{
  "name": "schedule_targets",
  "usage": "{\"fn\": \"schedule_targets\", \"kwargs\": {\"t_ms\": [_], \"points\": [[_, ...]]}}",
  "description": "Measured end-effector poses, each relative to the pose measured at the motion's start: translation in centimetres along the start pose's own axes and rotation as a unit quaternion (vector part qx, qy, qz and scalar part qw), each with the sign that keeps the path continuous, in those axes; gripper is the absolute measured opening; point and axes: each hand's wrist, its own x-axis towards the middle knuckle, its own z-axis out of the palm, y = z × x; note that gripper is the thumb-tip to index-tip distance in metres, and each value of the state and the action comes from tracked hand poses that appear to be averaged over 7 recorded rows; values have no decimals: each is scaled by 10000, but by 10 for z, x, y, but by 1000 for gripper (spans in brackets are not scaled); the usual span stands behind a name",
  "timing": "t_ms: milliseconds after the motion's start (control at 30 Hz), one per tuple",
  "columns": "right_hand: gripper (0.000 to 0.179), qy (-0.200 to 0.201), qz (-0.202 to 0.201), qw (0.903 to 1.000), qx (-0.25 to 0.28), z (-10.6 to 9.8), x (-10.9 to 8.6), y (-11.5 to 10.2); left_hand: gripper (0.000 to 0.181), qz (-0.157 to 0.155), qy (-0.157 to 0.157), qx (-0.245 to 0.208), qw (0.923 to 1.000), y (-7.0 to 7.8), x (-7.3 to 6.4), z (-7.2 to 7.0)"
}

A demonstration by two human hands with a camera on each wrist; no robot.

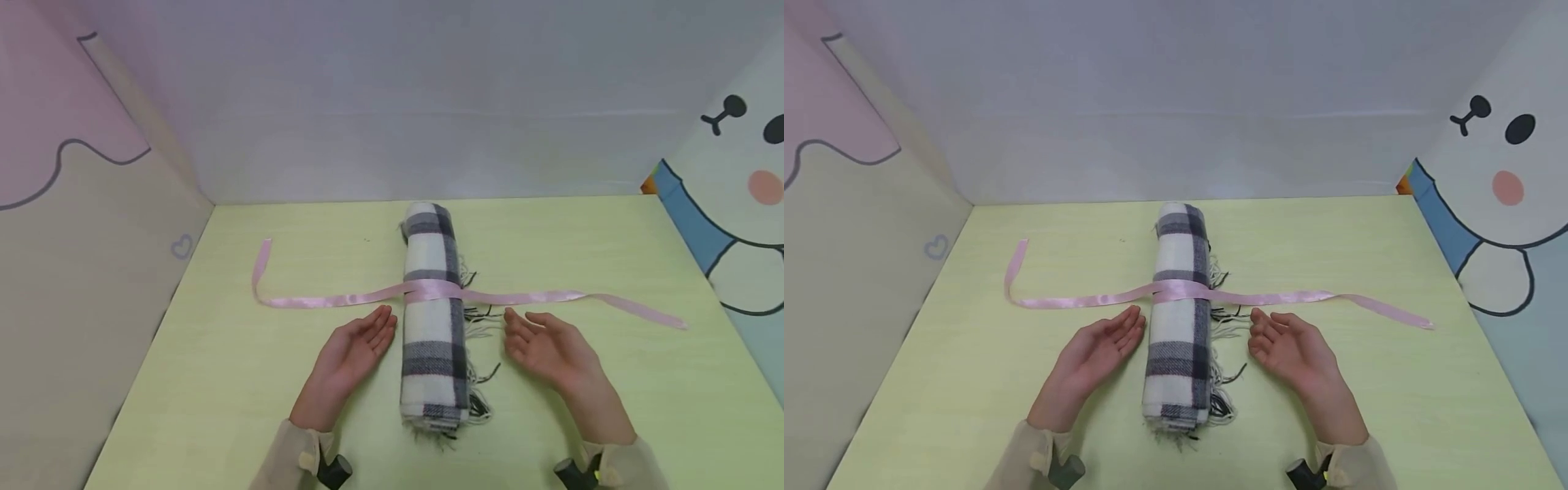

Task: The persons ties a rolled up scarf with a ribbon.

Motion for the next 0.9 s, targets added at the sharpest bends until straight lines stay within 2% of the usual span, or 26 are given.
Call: {"fn": "schedule_targets", "kwargs": {"t_ms": [167,300,600,767,900], "points": [[30,61,15,10000,16,4,8,5,56,-136,-183,-597,9980,-1,5,3],[29,76,-4,10000,19,7,14,8,57,-195,-154,-894,9957,-2,13,6],[32,292,-147,9993,153,4,30,12,65,-55,-262,-868,9959,-3,25,15],[31,343,-261,9990,132,-4,34,10,67,249,17,-975,9949,-5,31,18],[16,875,-676,9939,6,2,37,17,62,500,285,-1106,9922,-4,37,21]]}}
